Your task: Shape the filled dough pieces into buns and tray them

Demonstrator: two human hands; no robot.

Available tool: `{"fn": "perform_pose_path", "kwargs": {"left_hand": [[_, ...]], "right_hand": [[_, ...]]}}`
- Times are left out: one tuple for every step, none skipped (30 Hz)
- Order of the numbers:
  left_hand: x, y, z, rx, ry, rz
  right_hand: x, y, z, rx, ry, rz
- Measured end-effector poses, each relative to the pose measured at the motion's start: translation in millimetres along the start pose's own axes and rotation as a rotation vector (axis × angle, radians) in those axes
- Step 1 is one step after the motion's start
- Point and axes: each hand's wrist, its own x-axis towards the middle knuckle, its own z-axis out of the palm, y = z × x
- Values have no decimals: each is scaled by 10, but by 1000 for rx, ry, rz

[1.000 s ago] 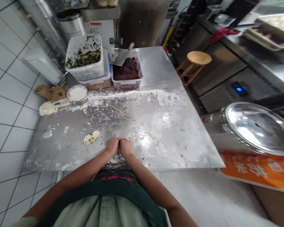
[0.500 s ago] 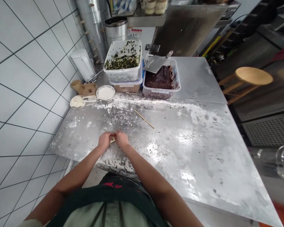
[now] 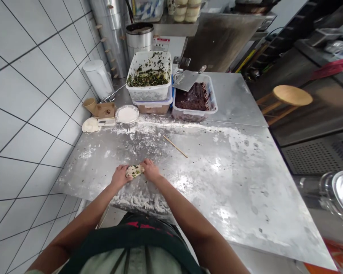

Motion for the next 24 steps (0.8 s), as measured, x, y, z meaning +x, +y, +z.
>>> {"fn": "perform_pose_path", "kwargs": {"left_hand": [[-2, 7, 14, -1, -24, -20], [-2, 15, 30, -4, -42, -36], [-1, 21, 47, -8, -47, -47], [0, 24, 65, -13, -37, -51], [2, 22, 83, -21, -18, -52], [4, 16, 100, -35, 4, -49], [6, 5, 118, -58, 25, -46], [10, -8, 136, -92, 37, -46], [15, -22, 153, -140, 37, -56], [21, -36, 168, -202, 28, -78], [26, -48, 181, -284, 20, -109], [31, -56, 187, -391, 15, -139], [34, -58, 184, -519, 15, -163], [35, -54, 170, -663, 17, -175], [34, -41, 143, -806, 12, -168], [31, -17, 102, -936, -13, -143], [26, 17, 47, -1044, -56, -111], [21, 65, -17, -1127, -110, -79], [16, 125, -89, -1191, -164, -48], [13, 197, -165, -1248, -217, -23], [13, 281, -240, -1301, -262, -13], [15, 375, -311, -1352, -296, -19], [20, 477, -377, -1400, -328, -31], [27, 586, -435, -1441, -362, -40]], "right_hand": [[26, -26, 6, -12, -4, 16], [46, -52, 13, -24, 1, 31], [61, -77, 19, -31, 9, 43], [69, -99, 23, -28, 12, 55], [73, -117, 25, -10, 8, 73], [72, -130, 25, 24, -4, 98], [68, -139, 22, 77, -16, 129], [62, -146, 16, 145, -22, 166], [55, -151, 7, 226, -17, 200], [47, -155, -5, 321, -3, 221], [37, -158, -23, 427, 21, 229], [24, -161, -48, 542, 46, 227], [9, -164, -81, 659, 65, 218], [-9, -166, -122, 772, 79, 209], [-31, -166, -172, 876, 91, 204], [-56, -165, -231, 968, 102, 206], [-84, -162, -298, 1051, 114, 215], [-113, -157, -370, 1129, 127, 224], [-143, -150, -448, 1202, 147, 231], [-174, -142, -528, 1267, 168, 234], [-204, -133, -610, 1323, 196, 234], [-235, -123, -692, 1369, 234, 236], [-266, -112, -772, 1406, 281, 244], [-298, -101, -848, 1437, 335, 260]]}}
